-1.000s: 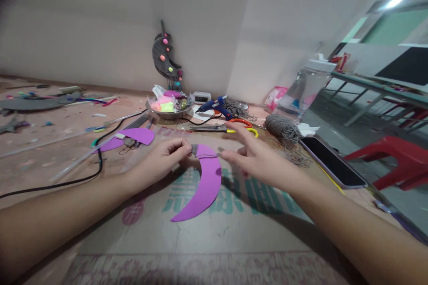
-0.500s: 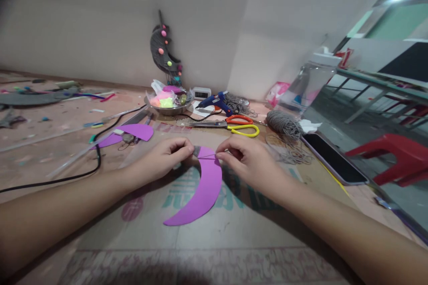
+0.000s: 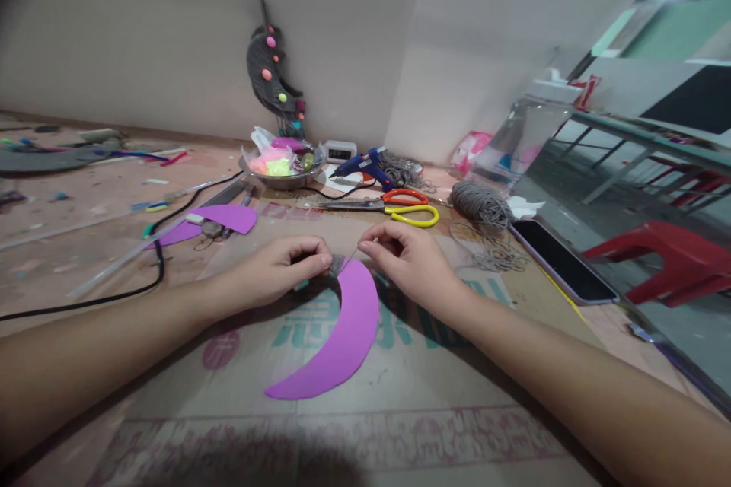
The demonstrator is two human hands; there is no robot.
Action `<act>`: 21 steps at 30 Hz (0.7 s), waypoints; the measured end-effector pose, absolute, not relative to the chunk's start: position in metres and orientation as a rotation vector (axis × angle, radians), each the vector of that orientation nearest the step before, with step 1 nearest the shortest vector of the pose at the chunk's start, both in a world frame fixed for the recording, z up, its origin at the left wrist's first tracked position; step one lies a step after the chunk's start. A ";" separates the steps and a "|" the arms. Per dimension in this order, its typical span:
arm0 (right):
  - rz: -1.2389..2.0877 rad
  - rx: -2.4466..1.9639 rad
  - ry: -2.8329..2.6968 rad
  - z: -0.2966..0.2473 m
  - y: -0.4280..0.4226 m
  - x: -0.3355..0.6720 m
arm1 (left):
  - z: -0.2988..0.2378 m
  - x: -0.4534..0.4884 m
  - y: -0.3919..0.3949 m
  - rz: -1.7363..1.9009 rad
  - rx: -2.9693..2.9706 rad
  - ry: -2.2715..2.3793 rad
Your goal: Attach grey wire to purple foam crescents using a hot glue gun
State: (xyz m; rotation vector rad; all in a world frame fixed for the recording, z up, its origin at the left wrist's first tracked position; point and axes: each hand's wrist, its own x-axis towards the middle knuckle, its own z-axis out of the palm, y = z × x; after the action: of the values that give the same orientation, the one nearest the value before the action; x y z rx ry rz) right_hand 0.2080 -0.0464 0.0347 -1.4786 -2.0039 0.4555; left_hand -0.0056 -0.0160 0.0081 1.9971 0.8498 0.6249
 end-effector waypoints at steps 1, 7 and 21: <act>0.460 -1.478 -1.998 0.035 -0.047 0.208 | 0.008 -0.006 -0.016 0.621 2.006 0.843; 0.464 -1.448 -1.980 0.034 -0.047 0.204 | 0.007 -0.006 -0.015 0.575 2.037 0.841; 0.498 -1.398 -1.973 0.028 -0.046 0.202 | 0.010 -0.008 -0.017 0.507 2.059 0.819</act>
State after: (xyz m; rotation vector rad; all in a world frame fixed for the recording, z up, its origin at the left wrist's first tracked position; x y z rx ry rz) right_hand 0.2022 -0.0465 0.0276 -1.3985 -1.9735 0.4983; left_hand -0.0075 -0.0168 0.0098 2.0594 0.8192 0.5074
